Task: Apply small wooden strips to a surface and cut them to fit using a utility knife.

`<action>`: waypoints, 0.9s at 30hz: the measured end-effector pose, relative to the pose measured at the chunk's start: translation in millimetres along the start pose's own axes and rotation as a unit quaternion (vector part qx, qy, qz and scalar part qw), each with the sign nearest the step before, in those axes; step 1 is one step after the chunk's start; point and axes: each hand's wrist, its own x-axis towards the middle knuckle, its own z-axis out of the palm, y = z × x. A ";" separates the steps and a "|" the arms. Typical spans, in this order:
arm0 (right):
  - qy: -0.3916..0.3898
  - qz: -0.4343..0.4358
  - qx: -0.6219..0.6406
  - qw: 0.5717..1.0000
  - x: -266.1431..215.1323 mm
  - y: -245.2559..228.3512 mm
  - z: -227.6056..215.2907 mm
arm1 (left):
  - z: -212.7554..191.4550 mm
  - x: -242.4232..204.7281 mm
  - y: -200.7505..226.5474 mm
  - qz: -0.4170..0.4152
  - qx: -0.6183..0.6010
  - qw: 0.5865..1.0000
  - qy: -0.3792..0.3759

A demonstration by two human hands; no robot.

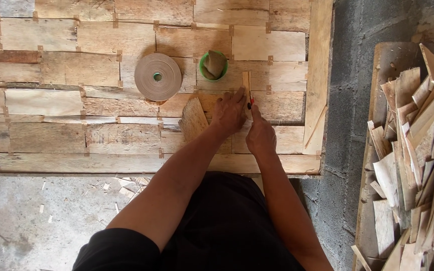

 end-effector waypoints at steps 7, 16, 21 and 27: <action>-0.018 0.019 -0.018 0.999 -20.5 3.9 4.9 | 5.8 0.7 -1.5 0.008 -0.003 1.000 0.025; -0.041 0.041 -0.038 0.998 -39.3 0.1 -26.5 | -3.4 -0.4 -0.3 0.010 0.008 1.000 -0.008; 0.030 0.001 0.013 0.999 -9.0 13.4 -10.4 | 0.9 1.0 -3.2 0.012 0.005 1.000 -0.004; 0.033 -0.019 0.023 0.999 23.0 -5.7 -9.3 | 2.6 0.8 -3.4 0.012 -0.001 1.000 -0.006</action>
